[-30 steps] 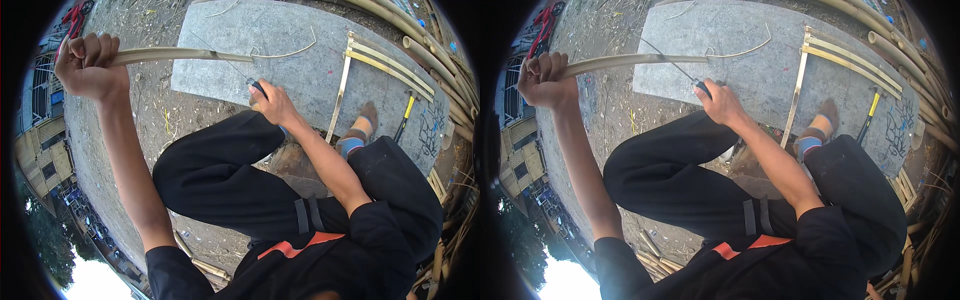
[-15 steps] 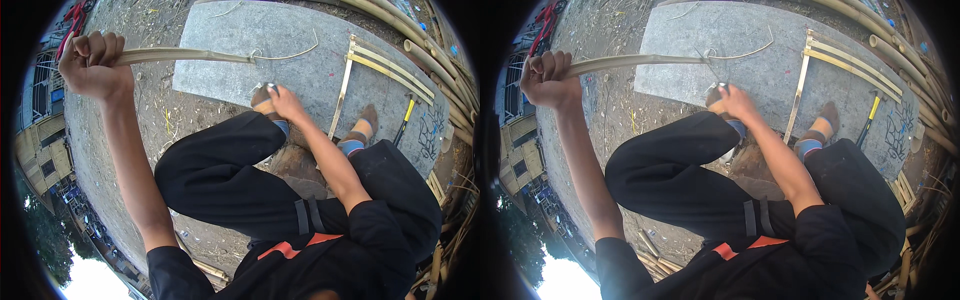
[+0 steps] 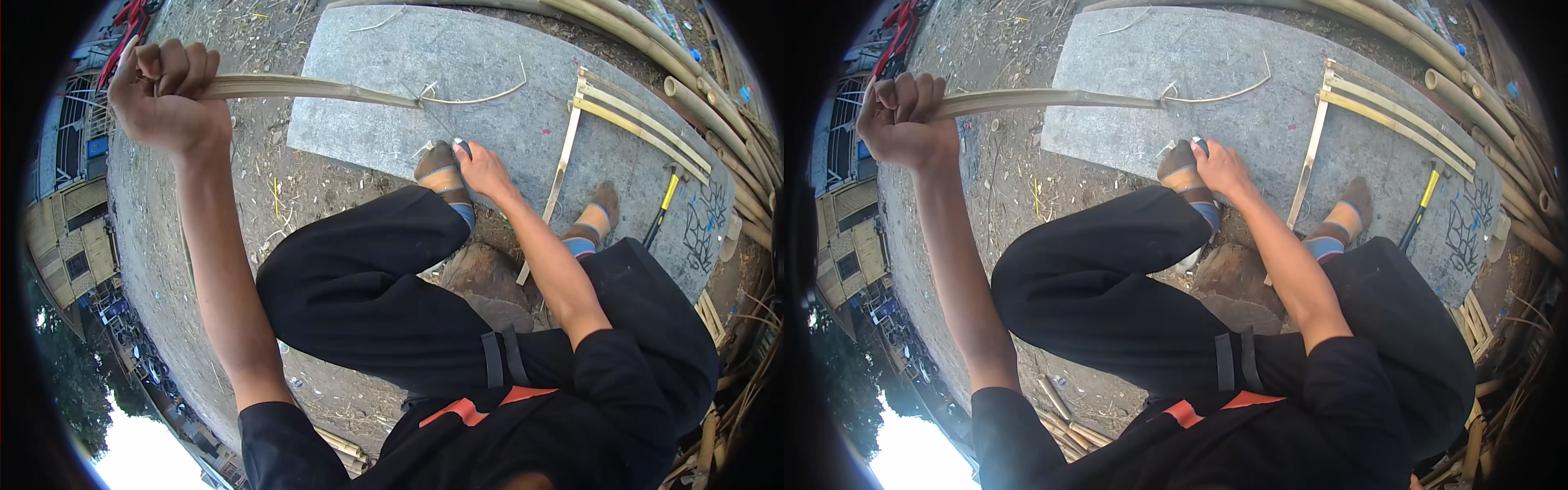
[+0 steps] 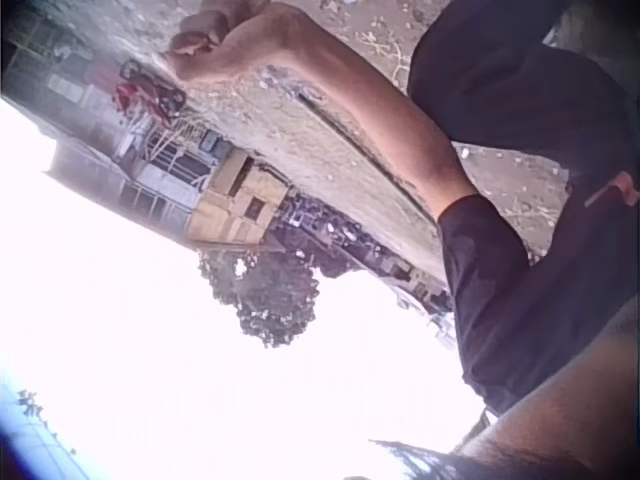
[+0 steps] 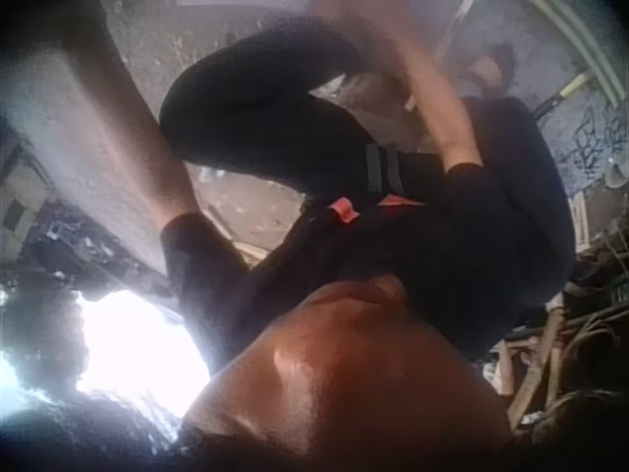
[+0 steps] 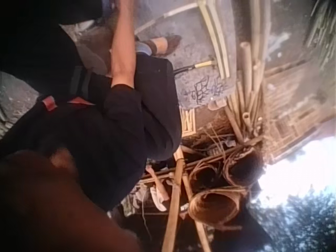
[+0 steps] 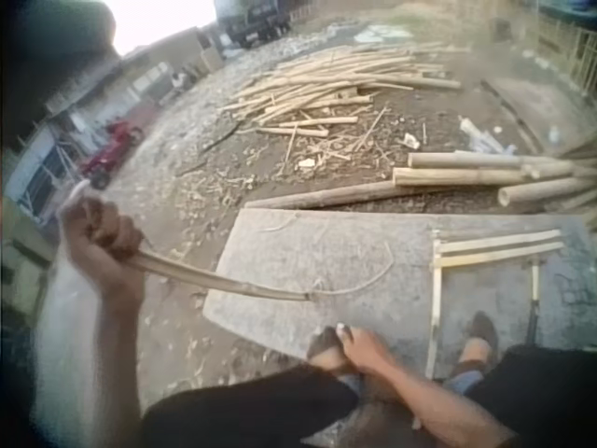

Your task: The person hammers wooden slats onto a frame and shaves a piece of bamboo with a knife.

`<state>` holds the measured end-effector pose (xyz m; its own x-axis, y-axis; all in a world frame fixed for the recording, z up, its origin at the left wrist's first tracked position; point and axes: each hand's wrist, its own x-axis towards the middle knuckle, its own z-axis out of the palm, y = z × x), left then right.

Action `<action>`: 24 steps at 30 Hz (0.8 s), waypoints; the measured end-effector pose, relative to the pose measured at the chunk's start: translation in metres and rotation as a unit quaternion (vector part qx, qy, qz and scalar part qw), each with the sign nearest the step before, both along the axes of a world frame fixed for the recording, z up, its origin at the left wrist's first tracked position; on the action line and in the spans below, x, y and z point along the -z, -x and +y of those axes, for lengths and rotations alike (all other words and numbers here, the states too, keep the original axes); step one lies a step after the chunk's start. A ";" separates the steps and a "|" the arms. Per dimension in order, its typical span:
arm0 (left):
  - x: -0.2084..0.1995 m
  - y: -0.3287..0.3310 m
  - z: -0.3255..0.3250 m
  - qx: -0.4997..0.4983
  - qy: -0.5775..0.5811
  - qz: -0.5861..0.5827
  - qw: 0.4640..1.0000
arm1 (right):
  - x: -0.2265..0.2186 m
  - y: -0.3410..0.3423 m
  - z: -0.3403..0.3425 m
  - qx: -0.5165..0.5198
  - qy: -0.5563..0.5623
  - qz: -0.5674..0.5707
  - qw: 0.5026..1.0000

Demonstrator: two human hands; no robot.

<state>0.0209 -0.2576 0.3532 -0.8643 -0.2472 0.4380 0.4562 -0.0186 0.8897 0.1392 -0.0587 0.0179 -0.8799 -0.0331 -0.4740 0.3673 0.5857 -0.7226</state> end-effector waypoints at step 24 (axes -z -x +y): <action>-0.006 0.000 -0.007 -0.032 -0.006 -0.005 0.999 | 0.013 -0.011 0.004 0.009 0.008 0.050 0.999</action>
<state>0.0205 -0.2641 0.3588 -0.8511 -0.3068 0.4261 0.4477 -0.0003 0.8942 0.1505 -0.0550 0.0048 -0.9231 -0.0241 -0.3839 0.3034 0.5681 -0.7650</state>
